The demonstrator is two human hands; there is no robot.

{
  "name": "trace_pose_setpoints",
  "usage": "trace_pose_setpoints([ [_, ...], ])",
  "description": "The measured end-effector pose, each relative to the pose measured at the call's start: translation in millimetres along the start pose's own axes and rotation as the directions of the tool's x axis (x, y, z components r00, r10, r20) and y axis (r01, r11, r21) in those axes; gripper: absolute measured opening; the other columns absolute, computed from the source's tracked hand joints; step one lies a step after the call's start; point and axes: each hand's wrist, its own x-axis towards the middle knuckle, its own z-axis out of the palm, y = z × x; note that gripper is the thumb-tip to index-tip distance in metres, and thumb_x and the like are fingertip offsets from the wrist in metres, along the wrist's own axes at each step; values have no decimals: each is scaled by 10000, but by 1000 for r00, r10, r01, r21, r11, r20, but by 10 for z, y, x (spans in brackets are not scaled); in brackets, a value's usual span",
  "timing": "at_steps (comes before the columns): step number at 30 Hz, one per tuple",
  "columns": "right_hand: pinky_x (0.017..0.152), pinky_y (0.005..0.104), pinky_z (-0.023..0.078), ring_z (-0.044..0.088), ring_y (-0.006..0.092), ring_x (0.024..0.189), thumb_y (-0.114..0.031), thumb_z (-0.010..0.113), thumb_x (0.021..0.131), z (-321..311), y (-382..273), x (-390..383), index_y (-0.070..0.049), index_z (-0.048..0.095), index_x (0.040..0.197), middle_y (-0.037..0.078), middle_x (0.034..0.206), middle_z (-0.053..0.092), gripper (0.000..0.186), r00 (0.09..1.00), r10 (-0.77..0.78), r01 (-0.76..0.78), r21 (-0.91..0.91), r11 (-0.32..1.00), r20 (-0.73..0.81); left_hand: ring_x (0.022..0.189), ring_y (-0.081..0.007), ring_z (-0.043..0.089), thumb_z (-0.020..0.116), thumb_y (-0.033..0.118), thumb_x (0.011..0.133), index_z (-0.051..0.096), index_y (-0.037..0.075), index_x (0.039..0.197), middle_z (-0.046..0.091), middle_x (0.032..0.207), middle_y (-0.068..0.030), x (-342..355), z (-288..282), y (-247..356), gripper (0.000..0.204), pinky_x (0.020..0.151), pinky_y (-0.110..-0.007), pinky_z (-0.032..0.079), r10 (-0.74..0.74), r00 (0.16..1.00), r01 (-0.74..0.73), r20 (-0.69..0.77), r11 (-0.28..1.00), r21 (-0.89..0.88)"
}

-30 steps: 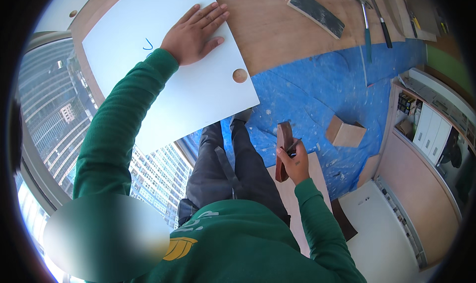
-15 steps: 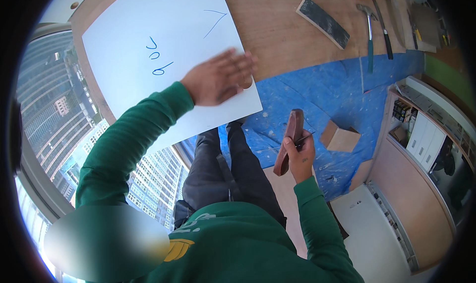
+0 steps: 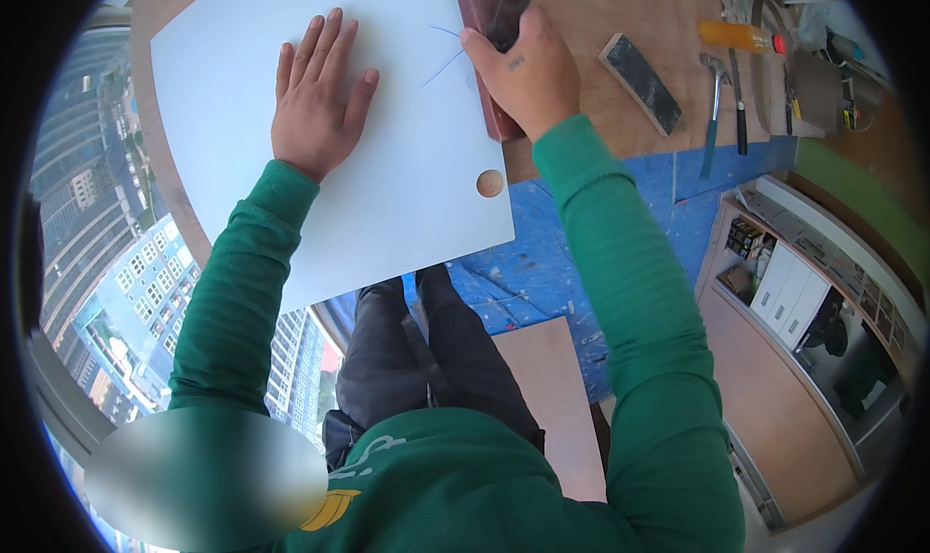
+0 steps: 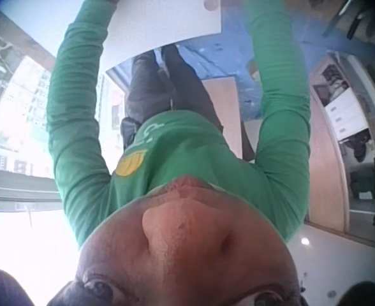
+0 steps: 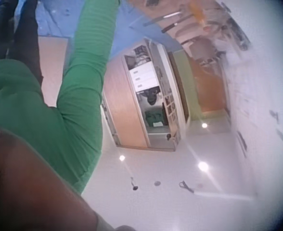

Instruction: The person sands a white board edge, then measures and applies a curved edge banding strip to the board's edge. They press the strip along the curve and trim the excess with a utility knife.

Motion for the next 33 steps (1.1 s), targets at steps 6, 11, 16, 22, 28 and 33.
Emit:
trace_pose_setpoints([
  [6, 935, 514, 525, 647, 491, 1078, -420, 752, 870, 264, -242, 737, 87, 609, 1169, 330, 1151, 671, 606, 967, -203, 190, -97, 977, -154, 1556, -269, 318, 474, 432, 1070, 430, 94, 1573, 414, 1644, -104, 13, 13, -2, 607, 1300, -474, 145, -10, 999, 7, -44, 998, -68],
  [11, 950, 502, 522, 651, 490, 1084, -444, 751, 863, 324, -336, 1095, 109, 634, 1099, 354, 1144, 668, 612, 978, -150, 116, -218, 969, -144, 1530, -397, 315, 528, 338, 1017, 423, -51, 1518, 398, 1603, -264, 79, -188, 71, 643, 1277, -532, 167, -48, 994, 59, 94, 992, -116],
  [16, 949, 498, 522, 652, 491, 1078, -441, 745, 867, 325, -177, 839, 114, 621, 1147, 340, 1141, 675, 634, 960, -240, 201, -244, 949, -144, 1523, -407, 326, 529, 325, 1012, 425, -72, 1506, 406, 1592, -279, 80, -201, 53, 642, 1279, -523, 170, -48, 996, 59, 82, 988, -144],
  [22, 937, 484, 525, 663, 475, 1065, -413, 757, 863, 217, -158, 471, 108, 617, 1194, 328, 1137, 678, 633, 993, -88, 73, -170, 983, -82, 1546, -396, 291, 507, 335, 1021, 403, -76, 1524, 382, 1611, -276, 85, -151, 54, 658, 1294, -505, 131, -57, 992, 69, 112, 993, -100],
  [28, 847, 438, 531, 676, 365, 952, -383, 785, 867, 158, -63, 237, 55, 614, 1070, 240, 1037, 693, 512, 998, -32, 23, -159, 987, -58, 1556, -389, 271, 489, 339, 1027, 397, -81, 1527, 367, 1619, -280, 105, -165, 84, 659, 1300, -496, 116, -70, 988, 87, 136, 989, -123],
  [33, 828, 475, 553, 687, 390, 921, -439, 795, 820, 126, 93, -251, 12, 622, 1068, 213, 1015, 692, 543, 998, 67, -66, -43, 997, 20, 1562, -385, 260, 478, 341, 1030, 389, -84, 1533, 355, 1628, -277, 98, -155, 62, 665, 1303, -493, 109, -89, 985, 105, 147, 989, -107],
])
